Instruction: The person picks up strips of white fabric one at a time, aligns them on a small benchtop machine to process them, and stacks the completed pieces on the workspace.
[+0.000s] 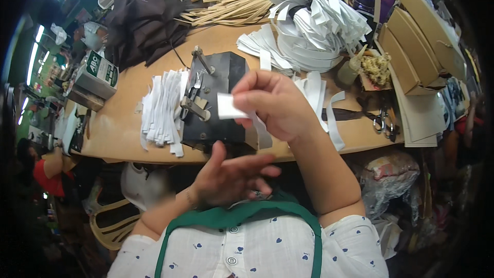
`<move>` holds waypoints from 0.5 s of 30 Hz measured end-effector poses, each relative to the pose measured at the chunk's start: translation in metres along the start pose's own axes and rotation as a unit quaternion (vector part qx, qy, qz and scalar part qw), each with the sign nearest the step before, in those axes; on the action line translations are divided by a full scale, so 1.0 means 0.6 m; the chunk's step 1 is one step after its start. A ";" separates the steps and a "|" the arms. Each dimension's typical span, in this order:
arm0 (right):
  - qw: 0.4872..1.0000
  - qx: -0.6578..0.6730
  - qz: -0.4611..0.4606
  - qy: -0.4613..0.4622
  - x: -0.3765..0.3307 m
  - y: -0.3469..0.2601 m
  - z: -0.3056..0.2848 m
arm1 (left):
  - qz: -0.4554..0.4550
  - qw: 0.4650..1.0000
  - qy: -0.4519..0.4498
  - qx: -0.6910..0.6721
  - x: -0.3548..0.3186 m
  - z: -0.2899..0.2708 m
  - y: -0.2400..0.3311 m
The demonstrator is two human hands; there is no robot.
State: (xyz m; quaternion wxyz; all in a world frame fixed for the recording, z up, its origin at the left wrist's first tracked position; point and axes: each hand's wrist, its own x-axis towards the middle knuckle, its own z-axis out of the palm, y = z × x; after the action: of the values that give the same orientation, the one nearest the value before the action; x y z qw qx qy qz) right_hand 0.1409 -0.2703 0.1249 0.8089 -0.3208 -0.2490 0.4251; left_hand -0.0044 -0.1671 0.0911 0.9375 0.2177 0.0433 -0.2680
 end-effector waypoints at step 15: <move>0.896 -0.365 -0.079 0.241 -0.143 -0.051 -0.088 | 0.334 0.828 0.191 0.408 0.195 0.028 -0.045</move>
State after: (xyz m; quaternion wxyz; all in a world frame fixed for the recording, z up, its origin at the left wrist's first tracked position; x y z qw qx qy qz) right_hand 0.1488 -0.3725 0.1007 0.7011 -0.6654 -0.2086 0.1491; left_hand 0.0807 -0.2515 0.0727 0.7687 0.6282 0.0328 0.1154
